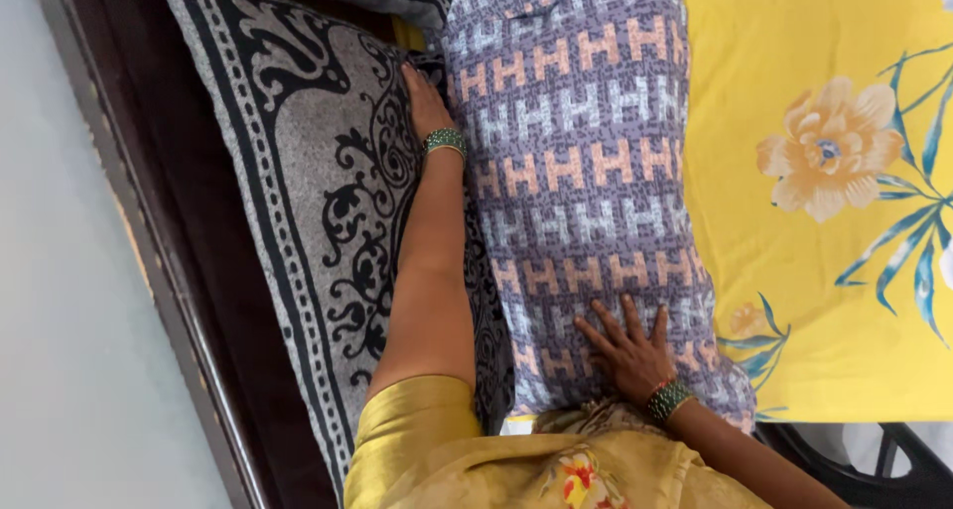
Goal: The person arranges and smooths several decorative pillows on a bed. They repeatedly pick up, reposition, and pat down a patterned pillow and a dark ornate pillow on a yellow floral bedsheet, then smooth the bedsheet itself.
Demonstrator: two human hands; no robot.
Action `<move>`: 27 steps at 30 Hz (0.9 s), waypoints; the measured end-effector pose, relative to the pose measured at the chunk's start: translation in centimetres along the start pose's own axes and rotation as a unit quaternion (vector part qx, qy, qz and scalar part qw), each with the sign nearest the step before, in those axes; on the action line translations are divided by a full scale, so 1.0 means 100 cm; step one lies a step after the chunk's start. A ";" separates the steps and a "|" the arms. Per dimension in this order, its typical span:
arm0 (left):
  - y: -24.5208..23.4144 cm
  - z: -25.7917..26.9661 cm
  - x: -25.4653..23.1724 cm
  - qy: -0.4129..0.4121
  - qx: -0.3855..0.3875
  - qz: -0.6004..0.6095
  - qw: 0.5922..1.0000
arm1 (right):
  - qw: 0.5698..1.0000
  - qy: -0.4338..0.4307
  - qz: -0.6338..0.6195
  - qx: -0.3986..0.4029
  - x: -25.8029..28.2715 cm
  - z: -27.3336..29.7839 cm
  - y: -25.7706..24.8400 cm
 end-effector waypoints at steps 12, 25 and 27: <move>0.002 -0.052 -0.048 0.027 -0.268 0.535 0.801 | 0.999 0.005 -0.040 -0.006 -0.002 -0.007 -0.001; -0.017 0.312 -0.110 -0.061 -0.215 0.745 0.629 | 0.998 -0.008 0.051 -0.027 0.000 0.001 0.000; -0.006 0.339 -0.129 -0.063 -0.217 0.752 0.619 | 0.992 -0.050 0.051 -0.103 0.004 -0.002 -0.006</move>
Point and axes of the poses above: each hand's wrist, its own z-axis away from the middle knuckle, its own y-axis out of the palm, x = y × z, the point moved 1 cm from there along -z, towards the middle knuckle, and after that the axes turned 5 degrees about -z, right-handed, at the moved point
